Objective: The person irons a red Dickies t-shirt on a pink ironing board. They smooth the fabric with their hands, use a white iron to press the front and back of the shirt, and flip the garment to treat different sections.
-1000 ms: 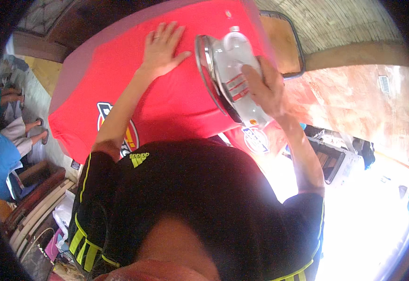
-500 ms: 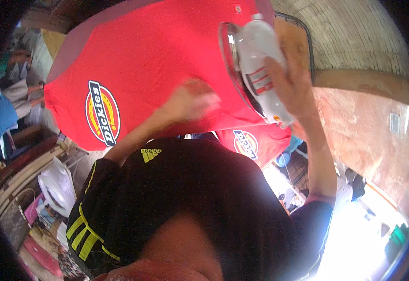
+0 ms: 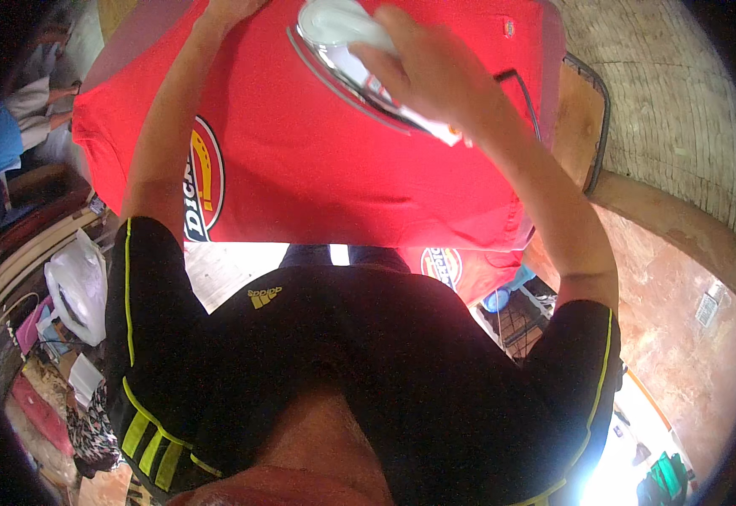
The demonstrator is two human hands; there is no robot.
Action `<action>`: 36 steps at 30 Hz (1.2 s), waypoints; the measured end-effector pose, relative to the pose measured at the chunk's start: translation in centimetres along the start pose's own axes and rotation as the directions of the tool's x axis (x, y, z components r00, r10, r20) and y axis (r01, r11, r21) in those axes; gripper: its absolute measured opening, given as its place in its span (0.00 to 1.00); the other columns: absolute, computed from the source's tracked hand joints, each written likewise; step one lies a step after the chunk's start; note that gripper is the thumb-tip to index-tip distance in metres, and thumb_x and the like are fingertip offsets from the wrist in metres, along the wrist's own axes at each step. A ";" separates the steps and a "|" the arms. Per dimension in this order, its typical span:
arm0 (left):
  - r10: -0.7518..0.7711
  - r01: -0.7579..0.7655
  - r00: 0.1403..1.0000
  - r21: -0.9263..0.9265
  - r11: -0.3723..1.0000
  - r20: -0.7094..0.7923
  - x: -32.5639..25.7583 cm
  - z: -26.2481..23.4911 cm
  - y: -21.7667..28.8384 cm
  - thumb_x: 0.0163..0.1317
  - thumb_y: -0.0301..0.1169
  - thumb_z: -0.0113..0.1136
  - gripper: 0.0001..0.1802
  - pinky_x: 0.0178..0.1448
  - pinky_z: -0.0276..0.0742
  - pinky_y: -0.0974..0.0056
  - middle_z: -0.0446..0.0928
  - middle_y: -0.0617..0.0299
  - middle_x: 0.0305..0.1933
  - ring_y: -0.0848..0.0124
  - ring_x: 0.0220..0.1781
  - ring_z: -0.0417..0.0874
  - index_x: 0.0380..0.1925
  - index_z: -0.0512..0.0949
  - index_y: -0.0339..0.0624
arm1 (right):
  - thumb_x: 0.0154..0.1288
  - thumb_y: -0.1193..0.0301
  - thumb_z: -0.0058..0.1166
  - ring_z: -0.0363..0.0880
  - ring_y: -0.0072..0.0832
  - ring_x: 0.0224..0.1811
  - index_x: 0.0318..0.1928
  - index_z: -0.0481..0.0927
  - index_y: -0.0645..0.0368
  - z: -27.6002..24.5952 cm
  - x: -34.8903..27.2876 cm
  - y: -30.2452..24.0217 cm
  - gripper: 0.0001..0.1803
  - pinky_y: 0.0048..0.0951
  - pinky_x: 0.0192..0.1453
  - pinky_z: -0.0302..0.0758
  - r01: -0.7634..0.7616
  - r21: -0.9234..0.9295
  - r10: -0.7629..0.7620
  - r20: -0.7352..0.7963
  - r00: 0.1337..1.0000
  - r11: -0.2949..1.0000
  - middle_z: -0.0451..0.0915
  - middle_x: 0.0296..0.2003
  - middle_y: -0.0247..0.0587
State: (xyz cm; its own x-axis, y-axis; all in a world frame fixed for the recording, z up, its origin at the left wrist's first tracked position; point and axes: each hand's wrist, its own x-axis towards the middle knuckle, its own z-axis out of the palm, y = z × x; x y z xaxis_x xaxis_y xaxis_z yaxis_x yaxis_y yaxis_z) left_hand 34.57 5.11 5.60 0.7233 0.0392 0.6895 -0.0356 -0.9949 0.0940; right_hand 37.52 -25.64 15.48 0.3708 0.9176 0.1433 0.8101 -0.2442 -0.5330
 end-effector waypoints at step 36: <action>-0.089 0.118 0.941 -0.070 0.990 0.326 0.1 2.9 -3.8 0.67 0.56 0.52 0.24 0.53 0.73 0.48 0.82 0.57 0.38 0.55 0.45 0.82 0.41 0.79 0.48 | 0.71 0.55 0.54 0.82 0.48 0.35 0.51 0.75 0.58 -1.8 -8.1 -0.2 0.20 0.42 0.40 0.77 -0.296 -0.114 0.294 -0.032 0.955 0.948 0.81 0.31 0.52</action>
State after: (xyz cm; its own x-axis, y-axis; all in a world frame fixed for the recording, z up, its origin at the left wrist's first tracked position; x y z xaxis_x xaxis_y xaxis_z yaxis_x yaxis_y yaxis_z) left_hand 36.77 8.59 3.18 0.9089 0.0957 0.4060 0.0019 -0.9743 0.2252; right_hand 35.16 -33.63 15.88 0.6073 0.7944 0.0067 0.7102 -0.5392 -0.4527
